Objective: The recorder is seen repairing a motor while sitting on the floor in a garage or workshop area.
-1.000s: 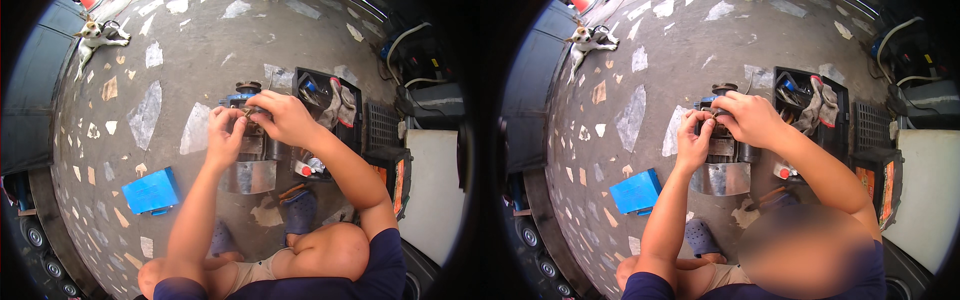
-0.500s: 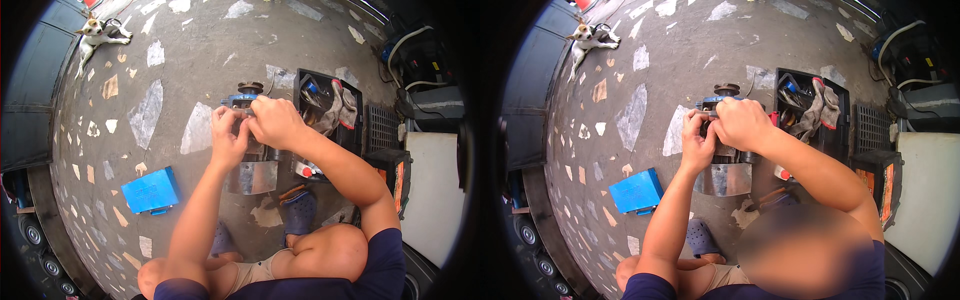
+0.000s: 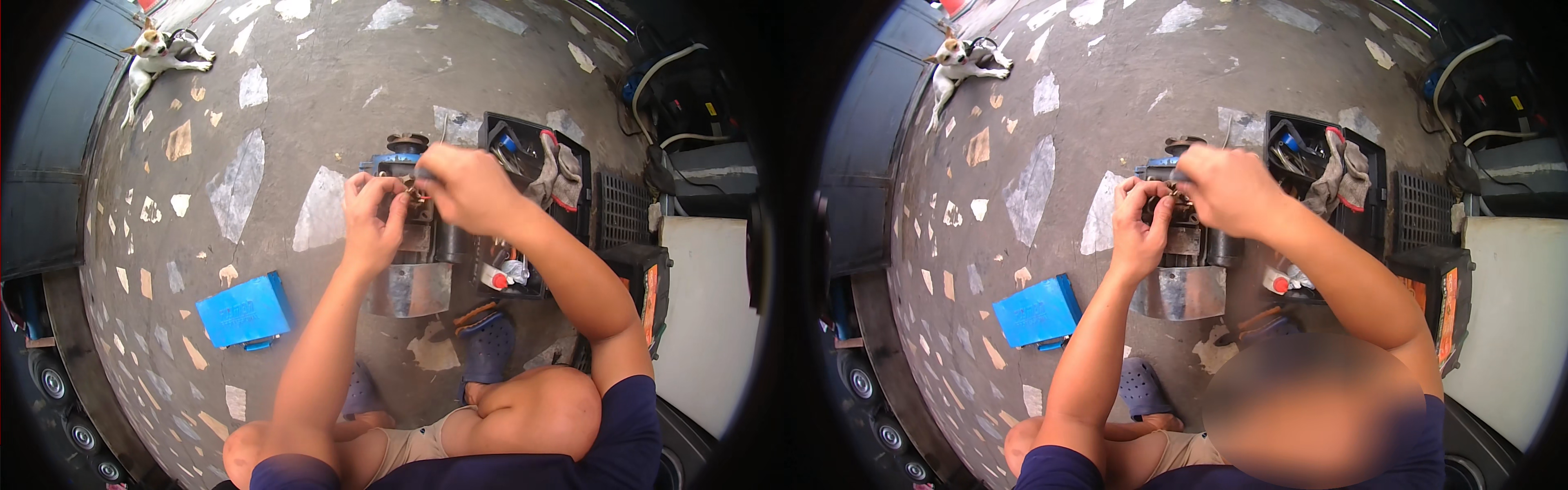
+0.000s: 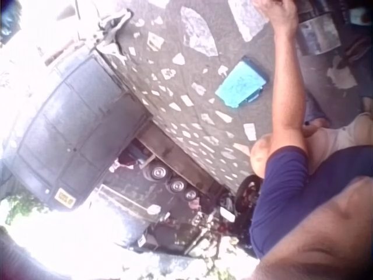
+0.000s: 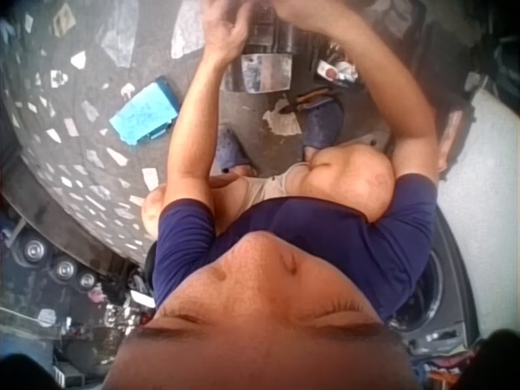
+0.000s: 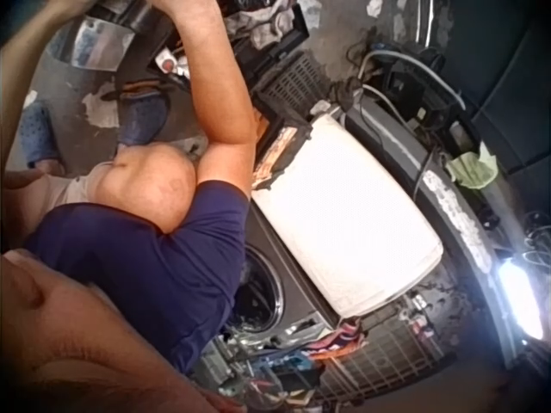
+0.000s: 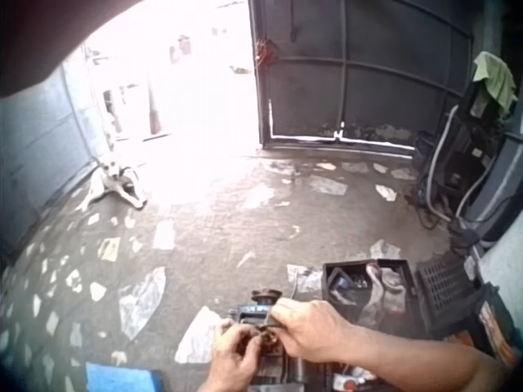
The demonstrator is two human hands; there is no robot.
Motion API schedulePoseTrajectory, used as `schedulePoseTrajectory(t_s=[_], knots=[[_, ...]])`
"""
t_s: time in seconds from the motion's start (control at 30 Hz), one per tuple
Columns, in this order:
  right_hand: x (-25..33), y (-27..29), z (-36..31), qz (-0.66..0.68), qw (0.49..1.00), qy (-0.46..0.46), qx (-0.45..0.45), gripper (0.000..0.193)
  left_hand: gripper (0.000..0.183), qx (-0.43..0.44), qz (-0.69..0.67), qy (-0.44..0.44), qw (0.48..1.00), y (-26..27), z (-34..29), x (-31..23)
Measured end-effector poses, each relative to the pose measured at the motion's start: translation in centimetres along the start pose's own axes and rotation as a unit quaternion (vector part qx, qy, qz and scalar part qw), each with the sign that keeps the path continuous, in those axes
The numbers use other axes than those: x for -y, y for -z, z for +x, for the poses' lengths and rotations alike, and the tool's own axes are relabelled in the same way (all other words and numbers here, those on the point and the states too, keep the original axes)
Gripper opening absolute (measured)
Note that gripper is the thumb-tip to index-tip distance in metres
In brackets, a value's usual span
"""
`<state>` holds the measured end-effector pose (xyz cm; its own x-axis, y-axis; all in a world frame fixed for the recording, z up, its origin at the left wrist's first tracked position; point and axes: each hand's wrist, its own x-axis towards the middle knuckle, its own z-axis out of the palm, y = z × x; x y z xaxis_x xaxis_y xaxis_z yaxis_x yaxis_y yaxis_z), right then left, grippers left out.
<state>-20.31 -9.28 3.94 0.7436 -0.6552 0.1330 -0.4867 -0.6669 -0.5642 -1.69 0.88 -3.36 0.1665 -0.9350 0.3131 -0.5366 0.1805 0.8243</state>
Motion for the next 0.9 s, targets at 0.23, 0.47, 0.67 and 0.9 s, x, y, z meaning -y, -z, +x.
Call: schedulePoseTrajectory(t_s=[0.23, 0.47, 0.67, 0.9], knots=[[-3.7, 7.3, -2.2, -0.132, 0.97, -0.201, -0.036, 0.032, 0.011, -0.009, -0.024, 0.02, 0.999, 0.6, 0.5, -1.0], [-4.9, 3.5, -5.7, -0.167, 0.979, -0.067, -0.095, 0.044, 0.017, 0.06, 0.127, -0.117, 0.983, 3.0, 2.0, -1.1], [-0.6, -1.1, -2.8, 0.037, 0.995, 0.034, -0.081, 0.029, 0.02, 0.087, 0.213, -0.173, 0.958, 3.6, 2.4, -1.5], [0.3, -2.2, -1.7, -0.046, 0.996, 0.003, -0.082, 0.02, 0.012, 0.057, 0.19, -0.107, 0.974, 2.9, 1.7, -2.2]])
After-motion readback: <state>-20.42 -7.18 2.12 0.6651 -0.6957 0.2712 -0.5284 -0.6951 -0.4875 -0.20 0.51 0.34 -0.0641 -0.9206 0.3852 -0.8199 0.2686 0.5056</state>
